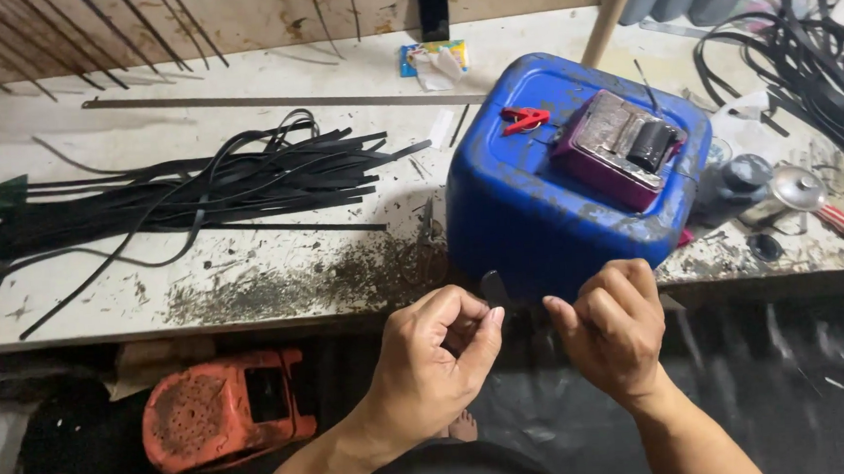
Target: Applying edge paint to long leather strips using a roller applicator and a small hand tool for touch-ups.
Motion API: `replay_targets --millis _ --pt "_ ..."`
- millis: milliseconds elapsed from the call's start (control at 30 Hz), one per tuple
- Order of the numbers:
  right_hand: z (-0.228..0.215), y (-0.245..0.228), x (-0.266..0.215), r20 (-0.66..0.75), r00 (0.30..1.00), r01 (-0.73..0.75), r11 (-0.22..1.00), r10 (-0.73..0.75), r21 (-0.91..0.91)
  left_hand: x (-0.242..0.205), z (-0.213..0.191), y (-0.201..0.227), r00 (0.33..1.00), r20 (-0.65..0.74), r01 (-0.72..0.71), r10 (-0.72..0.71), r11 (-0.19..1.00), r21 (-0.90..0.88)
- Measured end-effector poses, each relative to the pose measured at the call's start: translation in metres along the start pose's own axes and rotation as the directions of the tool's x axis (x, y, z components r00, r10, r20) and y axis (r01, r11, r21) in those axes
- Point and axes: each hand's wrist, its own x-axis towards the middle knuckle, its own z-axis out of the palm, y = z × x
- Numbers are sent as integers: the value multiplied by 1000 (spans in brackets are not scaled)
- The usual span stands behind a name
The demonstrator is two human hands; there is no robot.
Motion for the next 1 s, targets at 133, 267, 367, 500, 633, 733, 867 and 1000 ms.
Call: replay_targets --millis 133,267,367,500,633,733,867,1000 --pt "9 -8 -1 -4 999 35 994 -35 101 -7 -2 1 998 -52 32 -31 999 17" --pt "24 -17 -13 -42 998 61 989 -56 135 -14 -8 2 993 -114 41 -37 998 39" --pt "41 -26 -25 -58 998 44 995 -39 88 -19 -14 9 984 -162 72 -71 997 2" --pt "69 -36 -36 -44 999 37 994 -32 104 -26 -27 15 963 -254 91 -84 996 16" --pt "85 -56 -25 -31 998 66 986 -62 155 -42 -46 17 922 -370 161 -113 982 102" --pt "94 -65 -20 0 990 137 974 -139 180 -58 -66 21 891 -432 206 -136 971 118" --pt "106 -76 -21 38 975 206 955 -219 214 -84 -93 27 781 -595 228 -187 974 -6" --pt "110 -90 -18 100 941 288 921 -323 264 -116 -120 35 641 -749 318 -166 946 61"
